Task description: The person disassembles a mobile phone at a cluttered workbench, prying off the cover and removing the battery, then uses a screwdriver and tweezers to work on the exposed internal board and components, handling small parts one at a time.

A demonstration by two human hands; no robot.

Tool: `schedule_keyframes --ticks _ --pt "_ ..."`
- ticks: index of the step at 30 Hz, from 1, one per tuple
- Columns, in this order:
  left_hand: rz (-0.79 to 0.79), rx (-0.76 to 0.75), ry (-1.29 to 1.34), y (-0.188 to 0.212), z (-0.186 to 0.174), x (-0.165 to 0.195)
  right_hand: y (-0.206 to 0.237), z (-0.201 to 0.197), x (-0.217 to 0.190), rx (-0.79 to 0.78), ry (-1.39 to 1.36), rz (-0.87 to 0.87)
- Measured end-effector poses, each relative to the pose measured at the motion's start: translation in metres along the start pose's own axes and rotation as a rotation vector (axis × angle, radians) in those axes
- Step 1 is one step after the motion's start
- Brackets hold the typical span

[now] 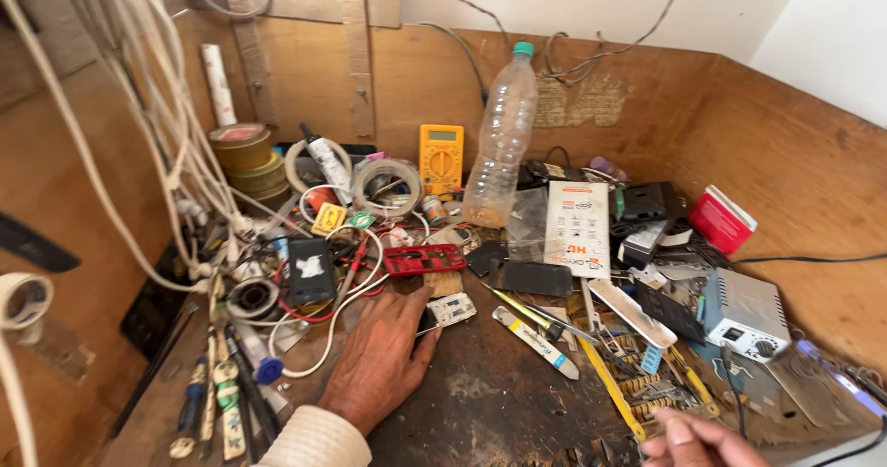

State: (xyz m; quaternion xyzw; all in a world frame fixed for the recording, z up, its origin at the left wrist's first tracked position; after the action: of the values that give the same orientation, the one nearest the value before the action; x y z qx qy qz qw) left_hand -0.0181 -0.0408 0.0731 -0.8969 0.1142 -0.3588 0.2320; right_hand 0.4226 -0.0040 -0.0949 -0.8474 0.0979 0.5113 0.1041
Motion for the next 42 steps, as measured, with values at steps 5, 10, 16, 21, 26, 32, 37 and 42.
schedule_keyframes --ticks 5,10,16,21,26,32,37,42 --pt "0.001 0.018 -0.007 0.002 -0.001 0.002 0.018 0.042 -0.01 -0.059 -0.001 -0.015" --pt "-0.001 0.016 0.009 0.002 -0.002 0.002 0.058 0.069 -0.102 -0.085 -0.014 0.016" --pt "-0.034 0.015 0.047 0.004 -0.001 -0.004 0.073 0.101 -0.207 -0.306 -0.036 -0.004" --pt "-0.025 0.038 0.046 0.001 -0.004 0.001 0.068 0.137 -0.228 -0.467 0.095 0.03" --pt "-0.07 0.01 0.031 0.003 -0.006 0.004 0.062 0.155 -0.214 -0.481 0.17 -0.105" --pt "-0.028 0.011 -0.008 0.014 0.009 -0.011 0.045 0.166 -0.119 -0.475 0.226 -0.067" --pt "-0.002 0.014 0.009 0.027 0.025 -0.025 0.033 0.19 -0.023 -0.617 0.287 -0.32" --pt "0.023 0.045 -0.045 0.024 0.034 -0.039 0.02 0.231 -0.025 -1.046 0.496 -0.443"
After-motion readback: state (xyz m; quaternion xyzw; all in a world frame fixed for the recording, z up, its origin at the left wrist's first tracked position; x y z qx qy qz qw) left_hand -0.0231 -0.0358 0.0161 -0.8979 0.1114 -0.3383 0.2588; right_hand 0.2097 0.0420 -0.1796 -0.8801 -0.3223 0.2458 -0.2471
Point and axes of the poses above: each hand's wrist, its own y-axis away from the middle knuckle, its own z-axis out of the palm, x = y × z, the point moved 7 cm from there along -y, towards the middle knuckle, and after that the axes turned 11 degrees about y, right-handed, at the moved point
